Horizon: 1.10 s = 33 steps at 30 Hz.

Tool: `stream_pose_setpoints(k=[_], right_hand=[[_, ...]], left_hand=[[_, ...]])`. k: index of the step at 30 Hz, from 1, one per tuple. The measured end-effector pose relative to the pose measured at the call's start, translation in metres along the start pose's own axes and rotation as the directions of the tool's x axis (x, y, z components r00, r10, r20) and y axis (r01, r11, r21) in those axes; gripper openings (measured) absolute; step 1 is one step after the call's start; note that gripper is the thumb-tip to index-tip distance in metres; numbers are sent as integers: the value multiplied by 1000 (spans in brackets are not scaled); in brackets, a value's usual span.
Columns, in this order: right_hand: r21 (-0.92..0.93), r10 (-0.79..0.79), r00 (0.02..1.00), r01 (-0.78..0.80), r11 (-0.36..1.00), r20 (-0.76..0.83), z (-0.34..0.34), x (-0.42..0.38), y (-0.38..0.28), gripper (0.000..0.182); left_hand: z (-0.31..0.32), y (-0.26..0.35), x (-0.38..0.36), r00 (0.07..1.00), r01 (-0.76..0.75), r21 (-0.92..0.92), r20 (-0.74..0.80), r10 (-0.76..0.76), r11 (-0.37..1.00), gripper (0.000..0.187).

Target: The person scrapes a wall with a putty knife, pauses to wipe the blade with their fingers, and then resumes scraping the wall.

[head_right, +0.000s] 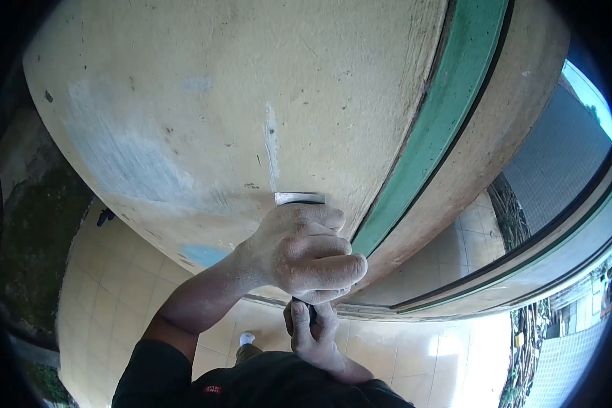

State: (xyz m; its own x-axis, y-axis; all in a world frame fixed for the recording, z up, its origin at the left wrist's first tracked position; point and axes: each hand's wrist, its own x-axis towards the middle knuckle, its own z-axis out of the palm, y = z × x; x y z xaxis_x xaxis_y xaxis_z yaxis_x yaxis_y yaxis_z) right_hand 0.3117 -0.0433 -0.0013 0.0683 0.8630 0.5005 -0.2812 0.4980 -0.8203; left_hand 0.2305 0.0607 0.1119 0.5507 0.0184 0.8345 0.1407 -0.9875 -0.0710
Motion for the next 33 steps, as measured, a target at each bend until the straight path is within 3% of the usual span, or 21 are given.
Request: stream_pose_setpoints(k=[3, 5, 7, 9, 13, 14, 15, 17, 18, 20, 23, 25, 26, 27, 31, 33], right_hand=[[-3, 97, 995, -97, 995, 17, -10, 3, -10, 26], [64, 114, 993, -117, 991, 43, -10, 9, -26, 23], [56, 88, 994, -92, 994, 65, -9, 5, -13, 23], [24, -4, 996, 2, 1000, 89, -8, -3, 12, 25], [-49, 6, 999, -4, 999, 50, -7, 0, 5, 21], [-93, -80, 990, 91, 991, 112, -13, 9, 11, 22], [-51, -38, 998, 41, 998, 52, -10, 18, 2, 7], [63, 1, 996, -7, 998, 89, -10, 19, -2, 5], [68, 2, 995, -8, 998, 96, -10, 17, 0, 5], [0, -33, 991, 33, 999, 131, -9, 2, 3, 23], [-48, 84, 991, -80, 996, 101, -16, -4, 0, 21], [-19, 122, 988, -121, 992, 100, -10, 6, -13, 19], [-16, 42, 995, -40, 999, 95, -5, 12, -13, 19], [-12, -37, 995, 38, 999, 93, -2, 14, -13, 18], [14, -1, 992, -1, 1000, 130, -11, 2, 3, 18], [-65, -5, 990, 14, 998, 142, -15, -5, 8, 18]], left_hand=[[3, -4, 7, 1000, 21, -28, 18, -20, 999, 25], [0, -5, 19, 990, 1, -217, -138, -31, 976, 29], [-5, -2, 14, 993, 20, -202, -112, -43, 979, 29], [-3, 1, 0, 1000, -1, -12, 27, 1, 1000, 25], [-1, -2, 2, 1000, 13, -54, 5, -13, 998, 22], [-4, -10, 9, 999, -28, -92, -34, 25, 995, 20], [-6, -13, 14, 995, -68, -129, -77, 59, 989, 18], [-3, -13, 10, 997, -30, -157, -69, 19, 987, 17], [-4, -11, 6, 995, -38, -111, -96, 27, 993, 24], [1, -2, -4, 992, -40, -77, -118, 31, 996, 32], [6, -3, -8, 998, 25, -35, -53, -26, 999, 17], [2, -9, 3, 992, -38, -210, -129, 11, 977, 19], [-3, -11, 9, 992, -29, -219, -129, 1, 975, 19], [-9, -12, 15, 994, -55, -159, -107, 38, 986, 21], [-5, -5, 5, 988, -57, -27, -147, 52, 998, 27], [2, -3, -5, 989, -59, -24, -136, 55, 998, 27]])
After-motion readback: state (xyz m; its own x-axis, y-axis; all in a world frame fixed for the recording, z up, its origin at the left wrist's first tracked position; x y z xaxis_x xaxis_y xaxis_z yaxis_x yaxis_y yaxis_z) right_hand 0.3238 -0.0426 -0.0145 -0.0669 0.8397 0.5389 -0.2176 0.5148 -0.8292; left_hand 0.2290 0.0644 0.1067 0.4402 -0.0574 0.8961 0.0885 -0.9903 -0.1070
